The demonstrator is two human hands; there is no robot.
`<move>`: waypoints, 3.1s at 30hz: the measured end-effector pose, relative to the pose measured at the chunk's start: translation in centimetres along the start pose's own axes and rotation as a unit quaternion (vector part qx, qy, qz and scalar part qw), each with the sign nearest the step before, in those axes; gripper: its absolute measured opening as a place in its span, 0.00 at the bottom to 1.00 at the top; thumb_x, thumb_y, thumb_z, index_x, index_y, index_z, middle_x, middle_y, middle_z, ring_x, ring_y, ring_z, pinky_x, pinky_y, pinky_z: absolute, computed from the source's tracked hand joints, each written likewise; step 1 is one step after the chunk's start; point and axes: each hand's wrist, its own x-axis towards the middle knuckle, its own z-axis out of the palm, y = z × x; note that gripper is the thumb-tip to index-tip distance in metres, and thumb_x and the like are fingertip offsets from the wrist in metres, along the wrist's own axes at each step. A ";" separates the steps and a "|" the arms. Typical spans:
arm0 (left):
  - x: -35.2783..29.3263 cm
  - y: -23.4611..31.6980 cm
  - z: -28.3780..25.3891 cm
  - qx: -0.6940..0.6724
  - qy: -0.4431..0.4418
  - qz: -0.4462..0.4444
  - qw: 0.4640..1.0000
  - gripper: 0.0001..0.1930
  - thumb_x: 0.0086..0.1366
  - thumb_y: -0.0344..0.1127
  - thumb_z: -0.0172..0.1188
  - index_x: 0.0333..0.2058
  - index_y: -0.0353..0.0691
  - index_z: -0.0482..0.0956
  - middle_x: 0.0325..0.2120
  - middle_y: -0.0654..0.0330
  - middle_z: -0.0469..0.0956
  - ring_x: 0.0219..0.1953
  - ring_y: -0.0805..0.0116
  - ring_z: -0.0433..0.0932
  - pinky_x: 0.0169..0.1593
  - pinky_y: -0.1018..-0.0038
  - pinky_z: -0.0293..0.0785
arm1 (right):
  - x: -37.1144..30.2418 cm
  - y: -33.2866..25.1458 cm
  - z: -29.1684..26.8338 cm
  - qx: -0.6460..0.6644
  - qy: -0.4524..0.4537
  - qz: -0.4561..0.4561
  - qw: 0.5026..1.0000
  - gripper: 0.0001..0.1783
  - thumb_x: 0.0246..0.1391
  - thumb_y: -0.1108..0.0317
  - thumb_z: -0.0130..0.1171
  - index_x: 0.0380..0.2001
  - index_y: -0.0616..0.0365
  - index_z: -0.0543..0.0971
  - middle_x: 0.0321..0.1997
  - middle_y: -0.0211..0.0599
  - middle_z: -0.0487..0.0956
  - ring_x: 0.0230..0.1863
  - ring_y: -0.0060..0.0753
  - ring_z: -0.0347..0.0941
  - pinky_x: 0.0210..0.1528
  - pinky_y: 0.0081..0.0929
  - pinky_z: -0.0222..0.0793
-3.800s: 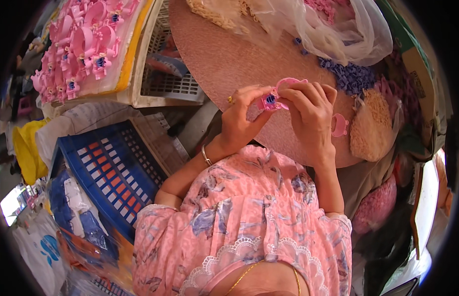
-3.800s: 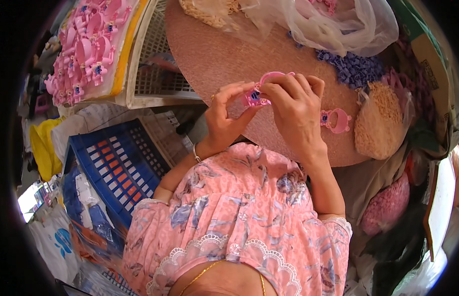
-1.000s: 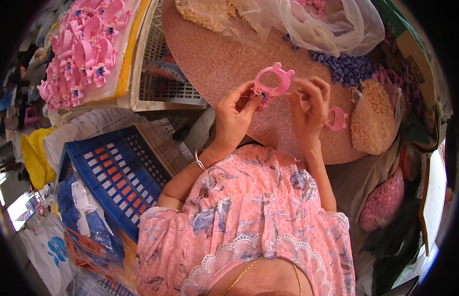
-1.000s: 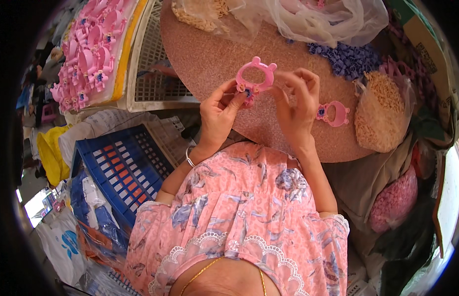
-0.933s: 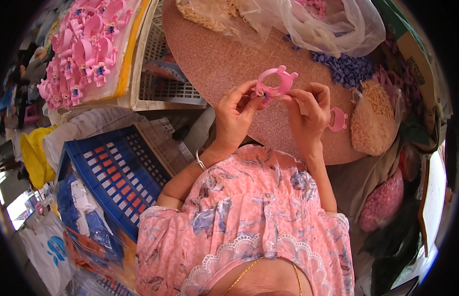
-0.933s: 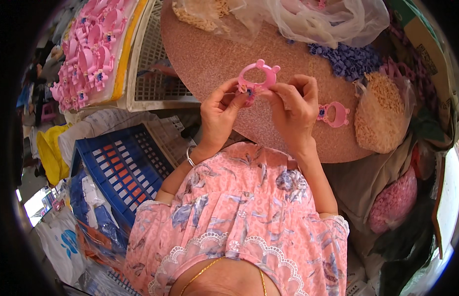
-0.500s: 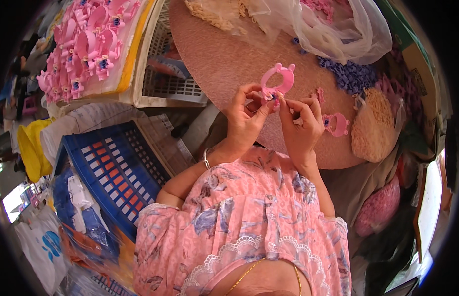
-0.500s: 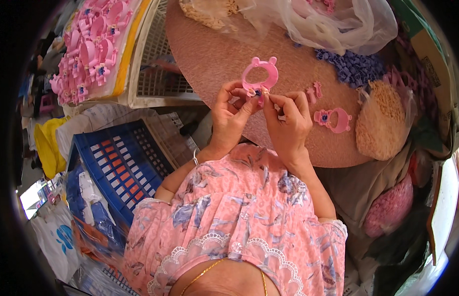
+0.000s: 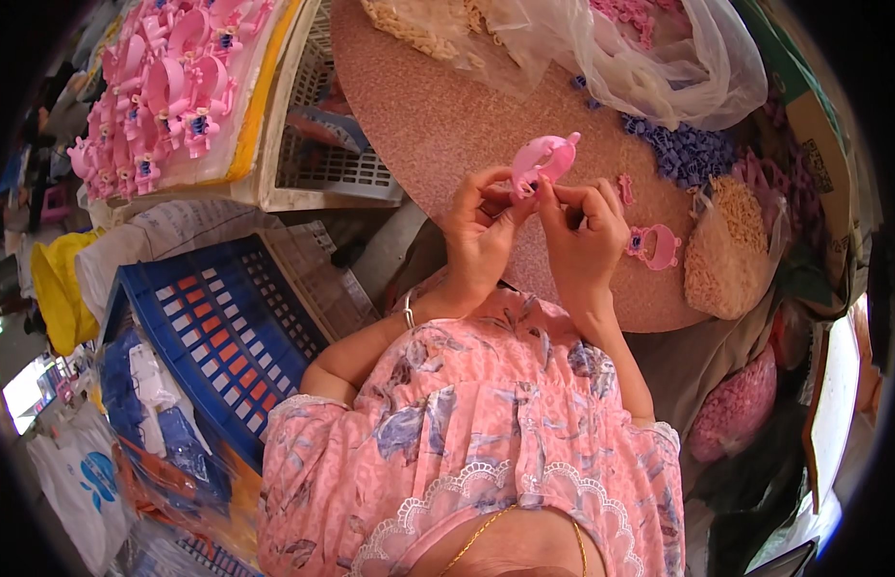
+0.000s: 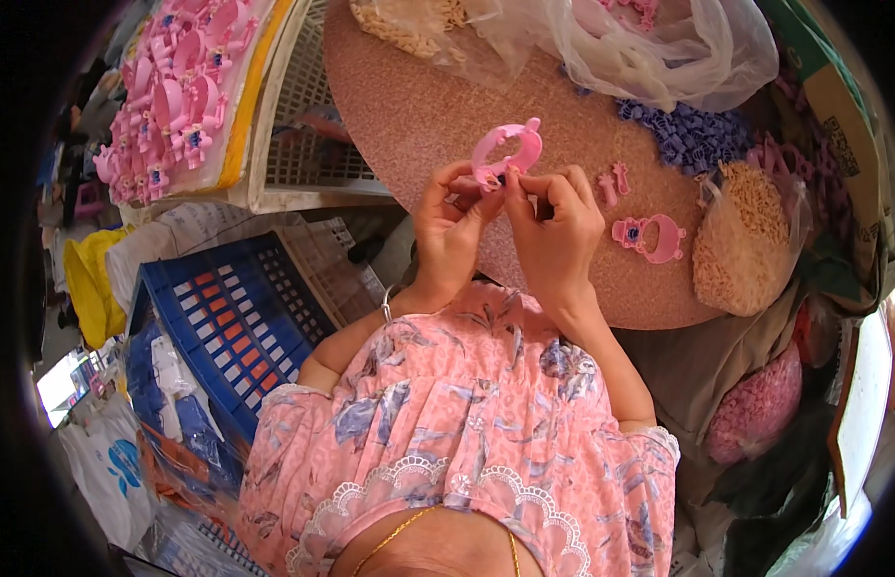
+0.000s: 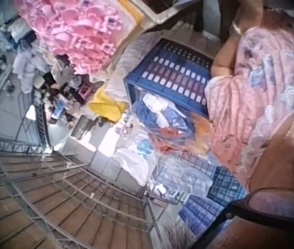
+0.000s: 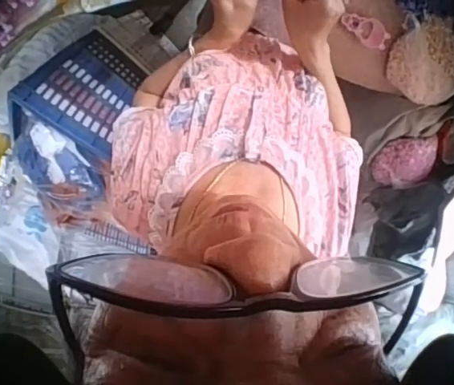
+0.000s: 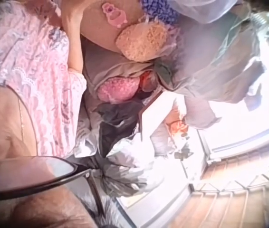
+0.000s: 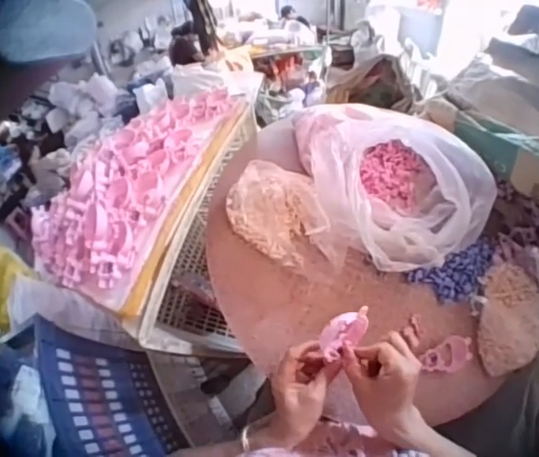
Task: Assembling small plastic toy components by hand at a workbench.
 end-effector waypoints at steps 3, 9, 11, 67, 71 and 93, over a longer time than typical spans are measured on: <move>0.4 -0.1 -0.4 -0.134 0.024 -0.102 0.985 0.17 0.61 0.21 0.61 0.48 0.39 0.72 0.33 0.61 0.77 0.34 0.75 0.79 0.40 0.78 0.80 | 0.9 1.1 -0.6 0.062 -0.064 0.023 0.996 0.06 0.46 0.77 0.68 0.24 0.63 0.79 0.22 0.35 0.70 0.19 0.22 0.63 0.20 0.21 0.57; 1.1 0.6 -1.1 -0.111 -0.024 -0.097 0.989 0.17 0.61 0.21 0.60 0.48 0.37 0.73 0.34 0.58 0.79 0.36 0.71 0.80 0.42 0.73 0.82 | 1.7 1.9 -1.1 -0.030 -0.096 -0.191 0.976 0.08 0.44 0.80 0.66 0.31 0.62 0.79 0.28 0.36 0.72 0.25 0.27 0.69 0.24 0.23 0.62; 1.9 1.9 -1.4 -0.151 -0.039 -0.159 0.975 0.16 0.60 0.21 0.61 0.48 0.35 0.73 0.34 0.56 0.79 0.36 0.69 0.80 0.42 0.72 0.83 | 2.6 2.9 -1.4 -0.066 -0.105 -0.301 0.946 0.10 0.42 0.80 0.67 0.31 0.62 0.80 0.29 0.34 0.73 0.27 0.27 0.70 0.27 0.24 0.65; 0.5 1.4 0.7 -0.182 -0.003 -0.160 0.970 0.16 0.62 0.22 0.59 0.46 0.34 0.64 0.33 0.59 0.72 0.37 0.70 0.79 0.46 0.68 0.83 | 0.8 2.1 -1.8 -0.081 0.010 -0.225 0.971 0.08 0.49 0.84 0.59 0.32 0.62 0.74 0.32 0.42 0.76 0.31 0.39 0.74 0.31 0.27 0.70; 0.3 1.0 0.8 -0.185 0.001 -0.139 0.973 0.16 0.61 0.22 0.61 0.45 0.34 0.64 0.32 0.60 0.73 0.36 0.72 0.79 0.45 0.71 0.83 | 0.1 2.7 -0.8 -0.075 0.033 -0.223 0.971 0.08 0.50 0.82 0.61 0.32 0.62 0.74 0.32 0.43 0.77 0.31 0.38 0.75 0.31 0.26 0.70; 0.3 0.6 -0.2 -0.130 -0.039 -0.071 0.988 0.13 0.61 0.20 0.60 0.44 0.38 0.73 0.26 0.67 0.73 0.31 0.81 0.75 0.38 0.80 0.78 | 0.0 1.0 -0.7 0.092 -0.058 0.124 0.986 0.13 0.54 0.74 0.63 0.40 0.60 0.72 0.33 0.31 0.76 0.32 0.22 0.73 0.35 0.19 0.69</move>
